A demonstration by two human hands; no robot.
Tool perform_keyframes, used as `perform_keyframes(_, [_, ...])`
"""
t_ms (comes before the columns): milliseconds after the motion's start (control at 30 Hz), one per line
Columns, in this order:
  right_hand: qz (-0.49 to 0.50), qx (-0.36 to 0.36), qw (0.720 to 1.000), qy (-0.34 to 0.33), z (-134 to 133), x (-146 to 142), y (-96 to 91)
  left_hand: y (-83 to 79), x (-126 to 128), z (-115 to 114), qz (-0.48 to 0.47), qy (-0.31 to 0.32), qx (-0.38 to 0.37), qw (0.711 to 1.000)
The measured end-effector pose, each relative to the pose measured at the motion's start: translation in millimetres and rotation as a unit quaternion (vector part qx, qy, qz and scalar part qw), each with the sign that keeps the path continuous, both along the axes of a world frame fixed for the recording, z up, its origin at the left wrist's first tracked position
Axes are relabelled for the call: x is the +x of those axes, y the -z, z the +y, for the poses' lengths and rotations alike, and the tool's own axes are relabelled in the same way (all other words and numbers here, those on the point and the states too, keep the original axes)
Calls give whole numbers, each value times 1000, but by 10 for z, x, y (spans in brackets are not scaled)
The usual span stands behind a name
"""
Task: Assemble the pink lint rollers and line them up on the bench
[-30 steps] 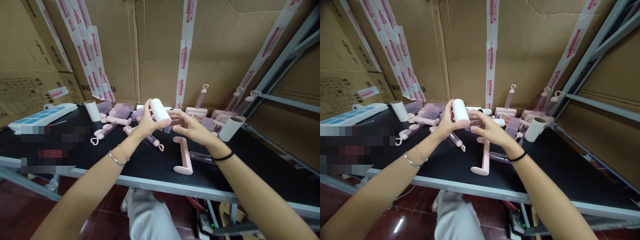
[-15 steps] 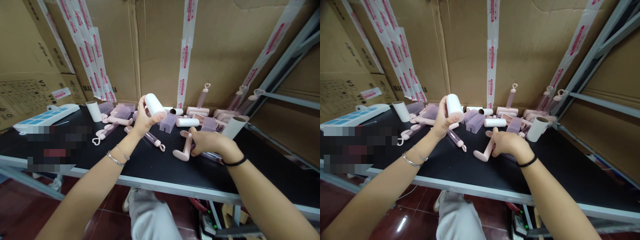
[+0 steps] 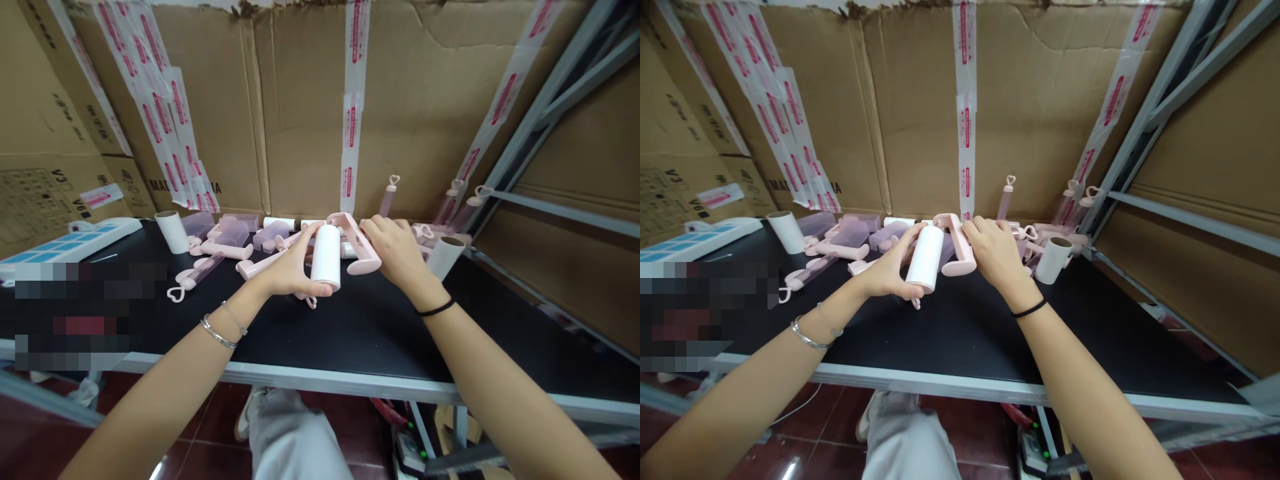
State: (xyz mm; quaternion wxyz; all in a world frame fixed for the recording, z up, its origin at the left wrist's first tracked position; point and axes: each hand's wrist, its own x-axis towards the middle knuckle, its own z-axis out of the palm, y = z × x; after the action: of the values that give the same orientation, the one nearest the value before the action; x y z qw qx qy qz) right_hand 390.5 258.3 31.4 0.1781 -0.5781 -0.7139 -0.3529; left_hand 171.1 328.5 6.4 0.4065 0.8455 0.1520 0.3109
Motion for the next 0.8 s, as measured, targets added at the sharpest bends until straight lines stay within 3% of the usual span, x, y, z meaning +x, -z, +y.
perform_keyframes(233, [5,-9,999,-51,104,-55,147,-3,36,-79,-25,-3,-1,1000])
perform_keyframes(433, [23,-1,998,-58,109,-30,136,28,90,-72,-68,-73,6,995])
perform_keyframes(633, [4,-3,998,-63,103,-110,185,-4,84,-82,-94,0,-53,994])
perform_keyframes(800, [19,-4,999,-42,124,-128,188,-37,58,-21,-73,3,-54,996])
